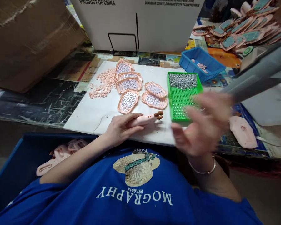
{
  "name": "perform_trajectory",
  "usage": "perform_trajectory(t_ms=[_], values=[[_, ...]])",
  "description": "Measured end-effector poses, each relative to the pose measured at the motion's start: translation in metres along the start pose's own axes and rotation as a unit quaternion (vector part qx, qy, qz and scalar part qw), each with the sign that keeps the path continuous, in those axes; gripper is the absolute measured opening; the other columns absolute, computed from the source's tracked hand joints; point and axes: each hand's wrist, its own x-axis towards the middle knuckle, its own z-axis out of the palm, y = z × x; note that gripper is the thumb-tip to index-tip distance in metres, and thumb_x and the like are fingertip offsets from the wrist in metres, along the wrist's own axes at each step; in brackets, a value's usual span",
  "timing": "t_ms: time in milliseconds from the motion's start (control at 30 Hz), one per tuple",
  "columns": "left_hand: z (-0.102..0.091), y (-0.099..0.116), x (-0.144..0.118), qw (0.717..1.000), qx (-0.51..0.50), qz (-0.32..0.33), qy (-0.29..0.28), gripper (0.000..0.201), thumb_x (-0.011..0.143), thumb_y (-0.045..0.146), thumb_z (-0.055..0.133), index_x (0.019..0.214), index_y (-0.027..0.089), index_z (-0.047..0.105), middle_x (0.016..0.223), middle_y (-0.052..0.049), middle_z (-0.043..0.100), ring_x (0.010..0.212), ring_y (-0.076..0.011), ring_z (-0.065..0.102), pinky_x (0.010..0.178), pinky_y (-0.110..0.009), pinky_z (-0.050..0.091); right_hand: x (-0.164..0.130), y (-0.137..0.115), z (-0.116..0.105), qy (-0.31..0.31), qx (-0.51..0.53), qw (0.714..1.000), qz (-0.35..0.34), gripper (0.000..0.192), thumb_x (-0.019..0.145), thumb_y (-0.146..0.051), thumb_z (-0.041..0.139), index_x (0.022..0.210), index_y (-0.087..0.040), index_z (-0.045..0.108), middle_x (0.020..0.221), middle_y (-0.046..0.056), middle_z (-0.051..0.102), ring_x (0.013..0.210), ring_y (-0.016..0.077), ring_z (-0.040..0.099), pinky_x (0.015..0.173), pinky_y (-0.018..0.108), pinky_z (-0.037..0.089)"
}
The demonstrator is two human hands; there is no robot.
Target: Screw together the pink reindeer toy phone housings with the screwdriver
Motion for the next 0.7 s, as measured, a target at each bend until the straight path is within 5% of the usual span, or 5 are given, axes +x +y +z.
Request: perform_trajectory(t_ms=[100, 300, 500, 567, 700], values=[[0.005, 0.0, -0.008, 0.999, -0.024, 0.039, 0.02, 0.034, 0.092, 0.034, 0.069, 0.121, 0.017, 0.066, 0.105, -0.008, 0.078, 0.088, -0.0173, 0.073, 0.077, -0.028, 0.054, -0.007, -0.004, 0.035, 0.052, -0.067, 0.989, -0.117, 0.025, 0.102, -0.04, 0.056, 0.123, -0.029, 0.063, 0.115, 0.005, 0.072, 0.117, 0.03, 0.064, 0.116, 0.059, 0.031], [0.014, -0.006, -0.011, 0.994, -0.01, 0.095, 0.043, 0.023, 0.096, 0.023, 0.057, 0.116, 0.014, 0.066, 0.095, -0.008, 0.076, 0.081, -0.0164, 0.07, 0.072, -0.028, 0.054, 0.004, 0.0, 0.07, 0.069, -0.105, 0.977, -0.174, 0.008, 0.099, -0.028, 0.065, 0.104, -0.023, 0.07, 0.089, -0.001, 0.077, 0.085, 0.0191, 0.069, 0.105, 0.045, 0.043], [0.009, -0.002, -0.002, 0.975, -0.21, -0.067, 0.022, 0.028, 0.091, 0.035, 0.067, 0.111, 0.016, 0.071, 0.099, -0.007, 0.077, 0.088, -0.018, 0.069, 0.081, -0.03, 0.053, 0.024, 0.005, 0.065, 0.065, -0.006, 0.985, -0.157, 0.01, 0.098, -0.029, 0.066, 0.097, -0.025, 0.075, 0.093, 0.0, 0.079, 0.102, 0.0233, 0.071, 0.113, 0.051, 0.04], [0.002, 0.004, 0.002, 0.905, -0.383, -0.185, 0.0, 0.029, 0.091, 0.037, 0.067, 0.106, 0.013, 0.072, 0.098, -0.008, 0.077, 0.086, -0.0171, 0.07, 0.078, -0.027, 0.054, 0.028, 0.001, 0.055, 0.104, 0.047, 0.986, -0.122, 0.014, 0.099, -0.026, 0.064, 0.107, -0.027, 0.075, 0.107, 0.002, 0.078, 0.113, 0.0253, 0.069, 0.114, 0.053, 0.041], [-0.014, 0.01, 0.004, 0.693, -0.631, -0.348, -0.031, 0.032, 0.099, 0.033, 0.056, 0.116, 0.009, 0.07, 0.091, -0.01, 0.076, 0.069, -0.0132, 0.068, 0.057, -0.02, 0.052, 0.028, -0.007, 0.039, 0.187, 0.054, 0.975, -0.105, 0.025, 0.102, -0.027, 0.059, 0.122, -0.032, 0.072, 0.117, 0.003, 0.075, 0.117, 0.0266, 0.068, 0.113, 0.054, 0.044]])
